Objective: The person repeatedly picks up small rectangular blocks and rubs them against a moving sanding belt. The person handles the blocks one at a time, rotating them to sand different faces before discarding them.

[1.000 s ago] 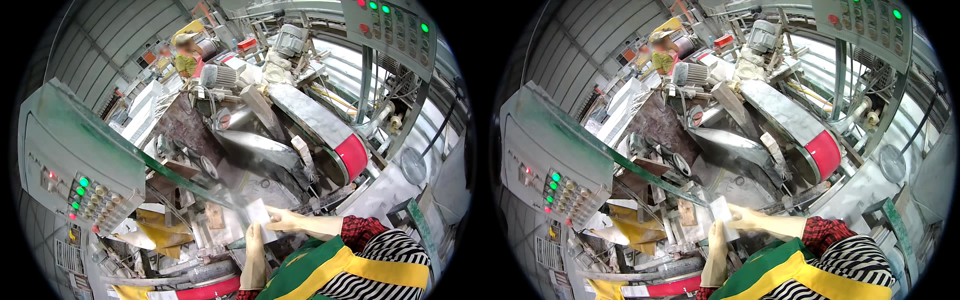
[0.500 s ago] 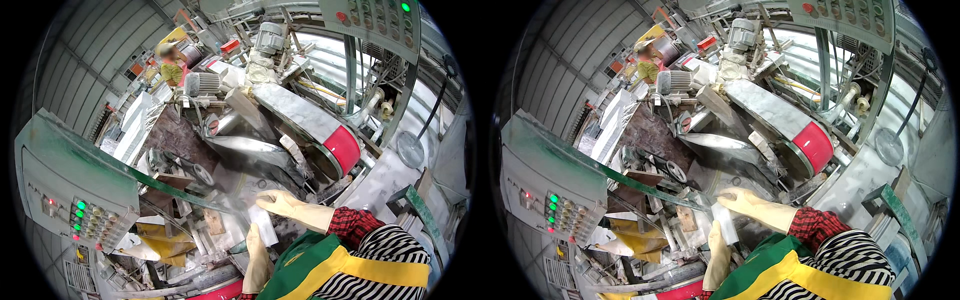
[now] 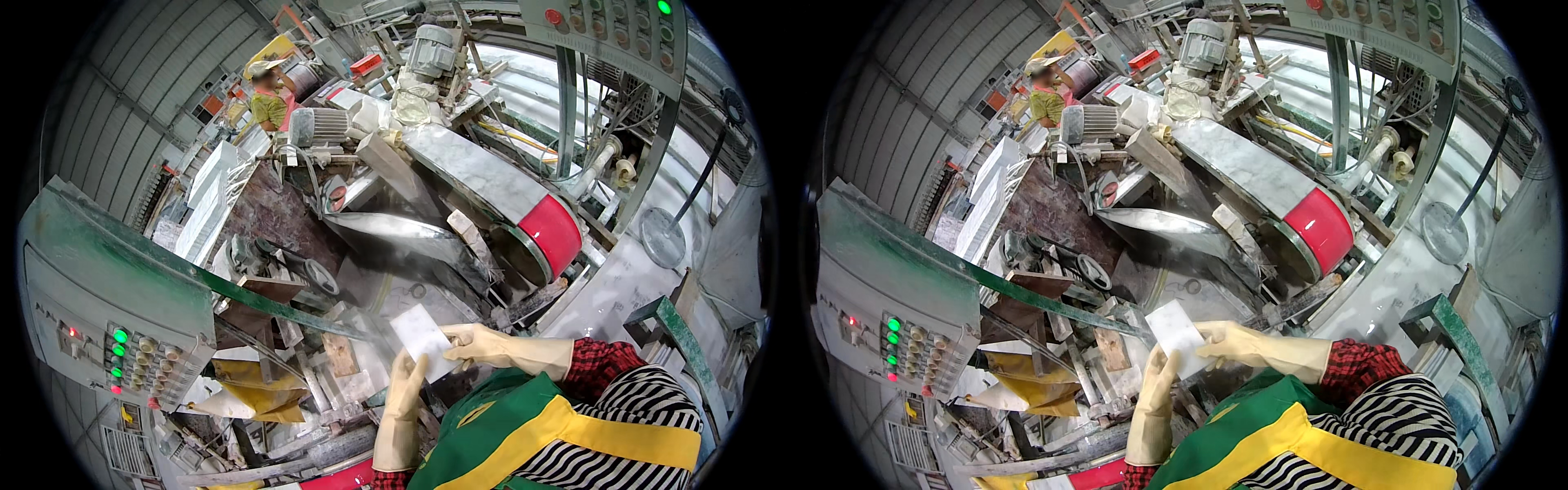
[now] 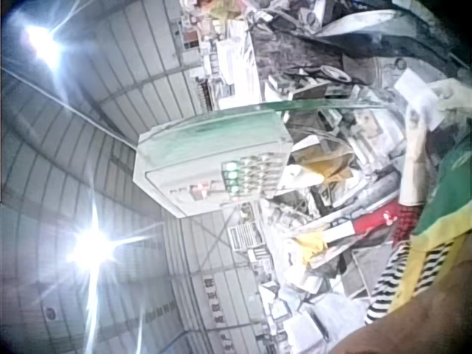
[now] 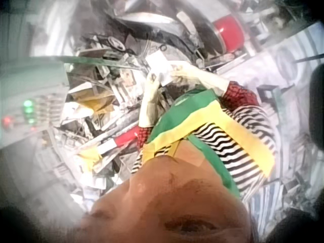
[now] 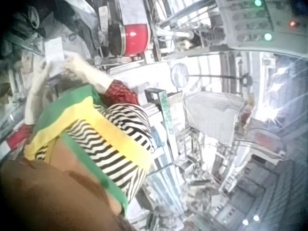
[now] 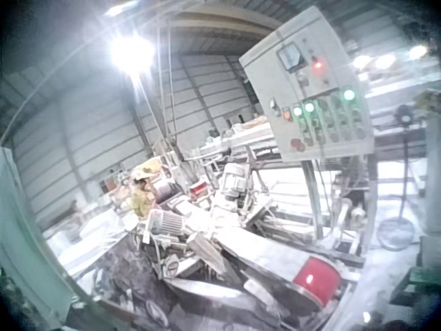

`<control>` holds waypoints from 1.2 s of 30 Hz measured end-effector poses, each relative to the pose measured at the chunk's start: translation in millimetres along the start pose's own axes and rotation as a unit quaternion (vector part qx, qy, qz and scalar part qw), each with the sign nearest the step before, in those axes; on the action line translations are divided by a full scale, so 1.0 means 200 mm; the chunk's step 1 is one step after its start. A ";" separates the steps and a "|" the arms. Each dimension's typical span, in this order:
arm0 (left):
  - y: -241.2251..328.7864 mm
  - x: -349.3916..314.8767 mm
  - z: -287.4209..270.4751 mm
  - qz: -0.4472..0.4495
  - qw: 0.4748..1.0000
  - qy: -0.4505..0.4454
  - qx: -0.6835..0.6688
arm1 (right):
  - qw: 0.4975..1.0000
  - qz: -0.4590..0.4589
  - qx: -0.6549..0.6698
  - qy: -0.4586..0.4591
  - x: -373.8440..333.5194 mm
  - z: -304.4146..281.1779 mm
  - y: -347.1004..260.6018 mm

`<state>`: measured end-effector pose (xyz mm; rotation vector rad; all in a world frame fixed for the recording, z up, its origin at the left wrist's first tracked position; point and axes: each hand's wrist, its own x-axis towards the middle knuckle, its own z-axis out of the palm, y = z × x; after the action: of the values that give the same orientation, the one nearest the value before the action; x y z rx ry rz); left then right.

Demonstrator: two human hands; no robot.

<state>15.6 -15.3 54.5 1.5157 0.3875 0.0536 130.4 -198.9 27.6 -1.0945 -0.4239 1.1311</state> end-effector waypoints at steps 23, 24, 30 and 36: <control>-0.36 -0.01 0.09 -0.192 0.981 -0.023 0.004 | 0.807 -0.248 0.025 0.536 -0.04 -0.83 0.12; -0.41 0.00 0.03 -0.217 0.976 0.009 0.036 | 0.782 -0.284 0.116 0.542 -0.02 -0.89 0.08; -0.42 -0.10 -0.14 -0.224 0.968 0.088 -0.068 | 0.734 -0.268 -0.006 0.624 0.09 -1.31 0.10; -0.46 -0.09 -0.15 -0.215 0.963 0.091 -0.131 | 0.709 -0.150 -0.167 0.668 0.19 -1.43 0.12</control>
<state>-28.9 2.0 -31.4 1.1422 0.8193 -0.0968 350.1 -301.9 -132.0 -1.7814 0.3843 -0.2373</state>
